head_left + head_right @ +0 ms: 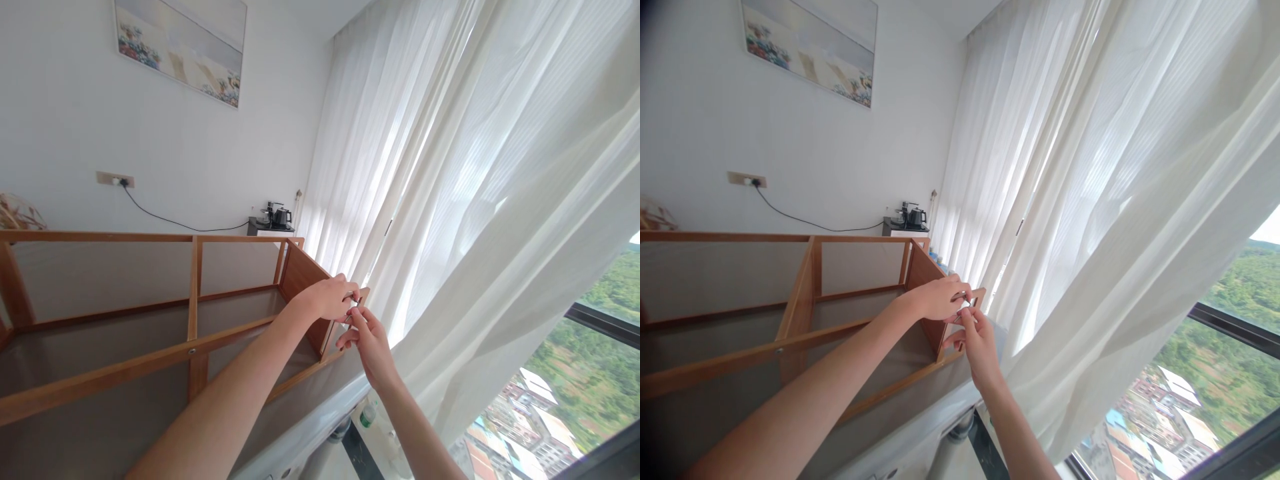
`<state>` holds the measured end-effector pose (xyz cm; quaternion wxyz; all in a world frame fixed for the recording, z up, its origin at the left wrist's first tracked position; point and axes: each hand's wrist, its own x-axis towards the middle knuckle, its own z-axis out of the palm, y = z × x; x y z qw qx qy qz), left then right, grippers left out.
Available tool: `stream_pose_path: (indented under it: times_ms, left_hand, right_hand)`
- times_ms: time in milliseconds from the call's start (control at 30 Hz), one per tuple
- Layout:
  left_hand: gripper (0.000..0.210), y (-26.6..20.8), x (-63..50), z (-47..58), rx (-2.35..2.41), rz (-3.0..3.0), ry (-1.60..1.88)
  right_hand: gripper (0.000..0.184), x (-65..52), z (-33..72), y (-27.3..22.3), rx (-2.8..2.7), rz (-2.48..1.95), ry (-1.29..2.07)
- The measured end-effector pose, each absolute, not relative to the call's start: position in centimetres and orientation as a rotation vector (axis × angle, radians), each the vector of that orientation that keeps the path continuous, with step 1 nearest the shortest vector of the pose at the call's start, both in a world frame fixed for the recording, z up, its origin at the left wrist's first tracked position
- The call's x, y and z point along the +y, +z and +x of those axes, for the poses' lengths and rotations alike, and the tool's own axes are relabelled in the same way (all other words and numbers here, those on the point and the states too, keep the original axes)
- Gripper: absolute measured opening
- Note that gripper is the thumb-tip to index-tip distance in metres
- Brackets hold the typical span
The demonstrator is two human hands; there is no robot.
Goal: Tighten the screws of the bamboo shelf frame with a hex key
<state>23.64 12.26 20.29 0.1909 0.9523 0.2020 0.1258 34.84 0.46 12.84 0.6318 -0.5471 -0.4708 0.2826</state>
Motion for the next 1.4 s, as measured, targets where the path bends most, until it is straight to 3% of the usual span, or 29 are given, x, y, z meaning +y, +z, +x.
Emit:
stream_pose_path:
  times_ms: [200,467,667,1400]
  left_hand:
    - [0.03,20.2,12.3,23.6,0.544,2.653,0.357]
    - [0.03,20.4,12.2,23.5,0.573,2.706,0.378]
    - [0.031,20.3,12.2,23.6,0.57,2.708,0.385]
    - [0.034,20.4,12.1,23.5,0.583,2.654,0.367]
  right_hand:
    - [0.054,1.1,34.7,11.5,-1.141,-1.344,0.481]
    - [0.04,1.3,36.6,9.4,-1.234,-1.43,0.183]
    - [0.041,0.6,37.2,10.3,-1.285,-1.535,0.018]
    - [0.038,1.1,38.6,10.1,-1.378,-1.567,-0.016]
